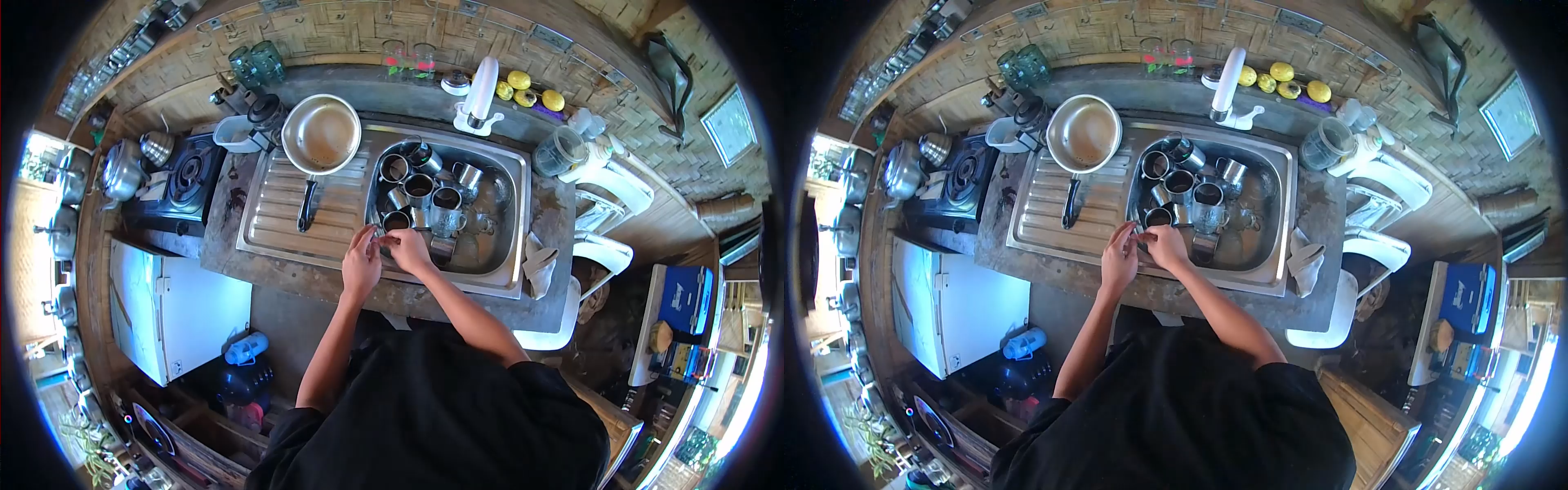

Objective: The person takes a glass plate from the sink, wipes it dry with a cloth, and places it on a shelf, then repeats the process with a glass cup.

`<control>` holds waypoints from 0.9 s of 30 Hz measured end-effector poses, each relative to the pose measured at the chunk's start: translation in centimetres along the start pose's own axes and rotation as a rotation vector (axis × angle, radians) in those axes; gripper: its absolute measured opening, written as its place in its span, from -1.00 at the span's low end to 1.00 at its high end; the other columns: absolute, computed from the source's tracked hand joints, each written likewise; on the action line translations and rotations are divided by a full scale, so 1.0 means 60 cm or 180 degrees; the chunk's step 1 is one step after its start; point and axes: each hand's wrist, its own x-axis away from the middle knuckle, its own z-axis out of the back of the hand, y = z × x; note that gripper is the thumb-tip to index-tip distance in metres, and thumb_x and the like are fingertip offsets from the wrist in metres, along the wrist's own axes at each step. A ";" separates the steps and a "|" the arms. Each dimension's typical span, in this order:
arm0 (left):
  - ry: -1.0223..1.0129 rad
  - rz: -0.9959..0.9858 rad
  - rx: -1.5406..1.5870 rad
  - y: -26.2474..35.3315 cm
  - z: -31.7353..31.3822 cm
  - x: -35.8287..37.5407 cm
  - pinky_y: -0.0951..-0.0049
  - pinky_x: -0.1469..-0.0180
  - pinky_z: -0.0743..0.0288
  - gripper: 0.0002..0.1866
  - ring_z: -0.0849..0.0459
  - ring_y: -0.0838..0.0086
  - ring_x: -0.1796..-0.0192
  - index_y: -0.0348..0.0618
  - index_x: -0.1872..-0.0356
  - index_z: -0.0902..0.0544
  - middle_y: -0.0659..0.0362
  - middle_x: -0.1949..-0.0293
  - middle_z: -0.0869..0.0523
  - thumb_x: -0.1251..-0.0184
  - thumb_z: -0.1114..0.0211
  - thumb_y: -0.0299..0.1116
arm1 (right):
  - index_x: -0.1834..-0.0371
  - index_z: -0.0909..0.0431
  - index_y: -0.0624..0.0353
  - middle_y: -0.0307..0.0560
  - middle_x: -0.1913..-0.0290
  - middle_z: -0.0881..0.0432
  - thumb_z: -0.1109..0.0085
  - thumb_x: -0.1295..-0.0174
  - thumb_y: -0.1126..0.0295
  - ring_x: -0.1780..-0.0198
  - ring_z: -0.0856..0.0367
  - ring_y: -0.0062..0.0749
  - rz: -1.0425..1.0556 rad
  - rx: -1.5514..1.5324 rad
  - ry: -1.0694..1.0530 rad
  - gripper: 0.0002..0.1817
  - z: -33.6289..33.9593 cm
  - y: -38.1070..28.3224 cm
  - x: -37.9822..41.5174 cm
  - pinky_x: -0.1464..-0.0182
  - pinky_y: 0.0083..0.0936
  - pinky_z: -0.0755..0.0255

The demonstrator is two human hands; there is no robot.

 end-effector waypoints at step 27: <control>-0.0969 0.2068 0.4228 0.117 -0.022 -0.020 0.18 -0.14 -0.59 -0.28 -0.70 0.16 -0.14 -0.14 -0.31 -0.48 0.06 -0.23 -0.63 -0.56 0.00 0.33 | 0.12 -0.76 0.03 -0.44 -0.03 -0.75 -0.32 -0.17 0.53 -0.25 -0.54 -0.30 0.1756 0.1209 0.0650 -0.78 0.278 -0.055 0.145 -0.20 -0.26 -0.39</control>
